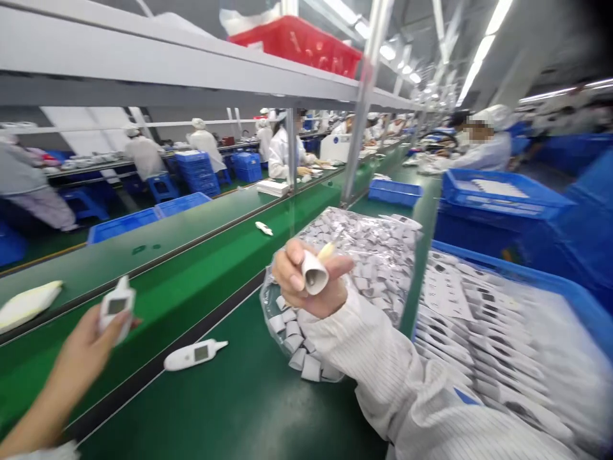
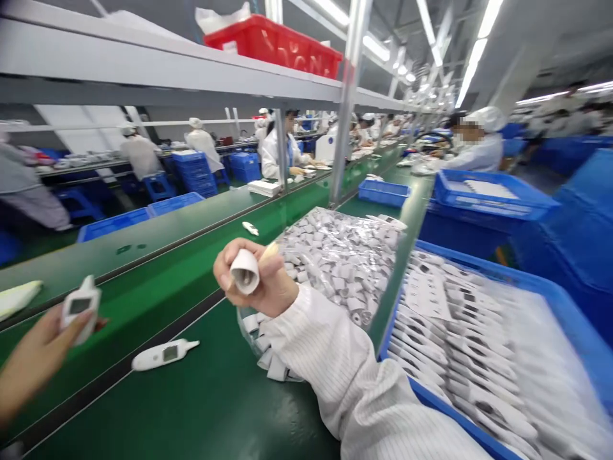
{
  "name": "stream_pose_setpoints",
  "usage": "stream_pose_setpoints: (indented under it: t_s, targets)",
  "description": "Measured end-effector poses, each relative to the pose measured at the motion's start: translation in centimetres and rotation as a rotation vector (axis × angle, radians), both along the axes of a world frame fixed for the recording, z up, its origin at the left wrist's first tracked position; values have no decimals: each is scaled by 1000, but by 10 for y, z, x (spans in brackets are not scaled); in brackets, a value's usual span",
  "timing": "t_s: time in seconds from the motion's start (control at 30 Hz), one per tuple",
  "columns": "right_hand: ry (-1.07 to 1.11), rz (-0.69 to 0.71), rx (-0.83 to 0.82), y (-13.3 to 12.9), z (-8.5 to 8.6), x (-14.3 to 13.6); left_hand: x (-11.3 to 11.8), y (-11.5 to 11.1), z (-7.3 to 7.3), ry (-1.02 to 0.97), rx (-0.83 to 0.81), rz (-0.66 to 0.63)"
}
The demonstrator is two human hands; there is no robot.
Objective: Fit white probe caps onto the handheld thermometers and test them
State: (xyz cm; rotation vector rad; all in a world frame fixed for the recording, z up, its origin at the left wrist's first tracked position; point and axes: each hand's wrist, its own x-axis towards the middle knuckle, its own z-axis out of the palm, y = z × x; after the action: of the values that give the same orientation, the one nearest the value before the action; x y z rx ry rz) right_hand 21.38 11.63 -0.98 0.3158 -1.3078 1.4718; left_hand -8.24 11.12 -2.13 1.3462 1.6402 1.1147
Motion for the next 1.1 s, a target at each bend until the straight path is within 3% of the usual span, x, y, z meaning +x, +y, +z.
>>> stream_pose_setpoints:
  t_s: [0.1, 0.23, 0.33, 0.5, 0.7, 0.87, 1.1]
  targets:
    - [-2, -78, -64, -4, 14, -16, 29, -15, 8, -253, 60, 25]
    - [-2, -198, -175, -11, 24, -35, 74, -59, 23, -489, 144, -255]
    - [-32, -323, -250, -15, 24, -46, 94, -89, 27, -546, 178, -307]
    - [-125, -383, -217, -9, 15, -49, 93, -98, 23, -503, 152, -290]
    - [-249, -348, -196, -5, 4, -48, 89, -93, 19, -237, 200, -151]
    - [-254, -525, -249, -11, 5, -52, 94, -93, 19, -116, 210, -154]
    - [-478, -663, 128, -19, 12, -48, 95, -95, 21, -44, 206, -158]
